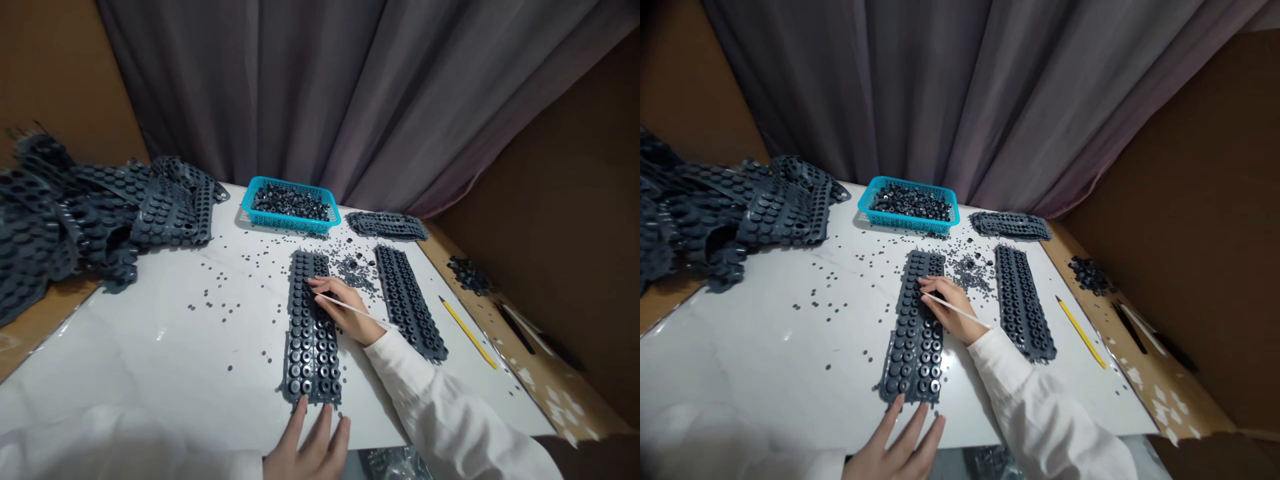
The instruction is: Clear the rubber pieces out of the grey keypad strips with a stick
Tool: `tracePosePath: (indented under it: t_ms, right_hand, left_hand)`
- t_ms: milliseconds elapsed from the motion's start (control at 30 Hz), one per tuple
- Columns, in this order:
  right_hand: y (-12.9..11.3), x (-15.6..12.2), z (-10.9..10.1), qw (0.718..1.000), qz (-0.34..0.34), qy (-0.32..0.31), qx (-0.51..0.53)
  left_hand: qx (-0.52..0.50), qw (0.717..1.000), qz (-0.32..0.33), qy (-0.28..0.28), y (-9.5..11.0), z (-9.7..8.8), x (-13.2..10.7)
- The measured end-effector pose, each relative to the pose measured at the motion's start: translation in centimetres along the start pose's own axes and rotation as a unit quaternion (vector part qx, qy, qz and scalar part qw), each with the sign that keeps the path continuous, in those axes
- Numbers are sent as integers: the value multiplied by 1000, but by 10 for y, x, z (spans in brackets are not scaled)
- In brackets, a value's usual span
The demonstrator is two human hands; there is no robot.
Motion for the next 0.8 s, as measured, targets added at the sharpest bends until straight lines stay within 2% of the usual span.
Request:
tracePosePath:
  t_ms: [200,267,300,400,433,500,567,600,667,800]
  right_hand:
    - [9,-8,2,996,54,1,72]
    - [14,-8,1,991,72,14,111]
    - [17,-8,-1,988,78,26,131]
    - [21,-5,-10,978,86,81,170]
    - [22,-4,-13,976,87,100,173]
    - [24,-2,-18,972,90,130,174]
    - [26,-1,-19,969,92,145,179]
    - [27,-1,-19,967,93,151,185]
    - [30,-2,-19,962,96,160,199]
    - [35,-6,-19,955,106,168,222]
  left_hand:
    - [-13,1000,-4,6,7,-6,-4]
    - [-40,998,-40,6,-6,-10,3]
    - [-66,996,-64,-5,-19,-9,11]
    - [-212,968,-110,-79,-80,14,46]
    - [-253,953,-118,-121,-103,30,59]
    - [-295,917,-189,-190,-158,66,73]
    - [-308,906,-201,-207,-193,92,80]
    - [-316,903,-198,-215,-202,104,80]
    - [-337,896,-182,-227,-205,121,75]
    - [-368,879,-186,-239,-197,134,64]
Point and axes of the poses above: each hand's wrist, its own x-axis towards the middle knuckle, its own z-axis out of the palm, y = z × x, the point moved 9 cm from there along x, towards the middle knuckle, and after that the axes turned 11 degrees about x, right-handed, at the moved point
